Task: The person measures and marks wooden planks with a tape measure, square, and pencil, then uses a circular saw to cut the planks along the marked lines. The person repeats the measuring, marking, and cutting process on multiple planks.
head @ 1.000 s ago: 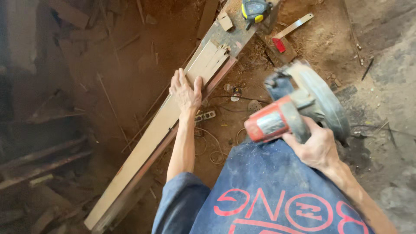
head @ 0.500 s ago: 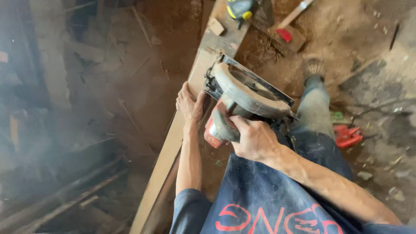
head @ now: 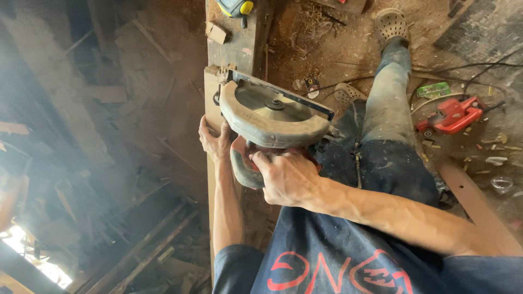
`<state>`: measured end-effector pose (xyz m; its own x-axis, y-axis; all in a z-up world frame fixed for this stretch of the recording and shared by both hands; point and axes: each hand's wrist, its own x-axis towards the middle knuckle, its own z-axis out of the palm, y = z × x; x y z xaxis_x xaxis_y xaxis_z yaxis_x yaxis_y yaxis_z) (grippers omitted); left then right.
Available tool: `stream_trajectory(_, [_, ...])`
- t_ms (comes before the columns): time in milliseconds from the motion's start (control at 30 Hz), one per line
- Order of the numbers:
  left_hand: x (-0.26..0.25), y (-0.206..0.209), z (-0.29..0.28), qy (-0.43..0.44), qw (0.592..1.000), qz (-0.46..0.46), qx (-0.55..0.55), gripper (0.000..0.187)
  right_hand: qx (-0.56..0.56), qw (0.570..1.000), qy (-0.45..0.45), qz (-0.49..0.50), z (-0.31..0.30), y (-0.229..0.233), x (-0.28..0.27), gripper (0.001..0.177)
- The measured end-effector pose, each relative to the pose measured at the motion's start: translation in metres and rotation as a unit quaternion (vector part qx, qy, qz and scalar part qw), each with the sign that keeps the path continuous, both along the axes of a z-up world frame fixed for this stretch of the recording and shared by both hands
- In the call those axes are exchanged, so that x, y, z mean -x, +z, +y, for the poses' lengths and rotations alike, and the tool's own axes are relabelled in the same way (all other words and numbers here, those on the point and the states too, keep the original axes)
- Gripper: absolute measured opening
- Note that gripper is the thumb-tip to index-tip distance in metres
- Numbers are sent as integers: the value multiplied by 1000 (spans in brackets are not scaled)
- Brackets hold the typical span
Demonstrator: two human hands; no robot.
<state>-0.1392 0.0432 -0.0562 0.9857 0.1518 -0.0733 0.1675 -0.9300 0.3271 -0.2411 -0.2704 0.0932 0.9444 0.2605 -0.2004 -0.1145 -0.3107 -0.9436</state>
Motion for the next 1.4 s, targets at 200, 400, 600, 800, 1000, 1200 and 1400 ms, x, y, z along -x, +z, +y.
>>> stream_trajectory(200, [4, 5, -8, 46, 999, 3, 27, 86, -21, 999, -31, -39, -2, -8, 2, 53])
stream_trajectory(400, [2, 18, -21, 77, 996, 15, 47, 87, -20, 999, -28, -27, -3, -8, 0, 53])
stream_trajectory(600, [1, 21, -25, 65, 997, 3, 43, 86, -19, 1000, -20, -8, -6, -8, -1, 53])
stream_trajectory(800, [2, 19, -22, 68, 996, -1, 49, 87, -22, 1000, -11, -8, -8, -8, -2, 54])
stream_trajectory(1000, [3, 19, -23, 70, 996, 6, 54, 84, -16, 1000, -4, -3, -8, -9, -3, 54])
stream_trajectory(1200, [3, 23, -26, 80, 995, 17, 59, 85, -19, 1000, -6, -4, -8, -10, -4, 54])
stream_trajectory(1400, [3, 21, -24, 80, 995, 16, 55, 85, -19, 1000, 2, 6, -8, -10, -5, 53])
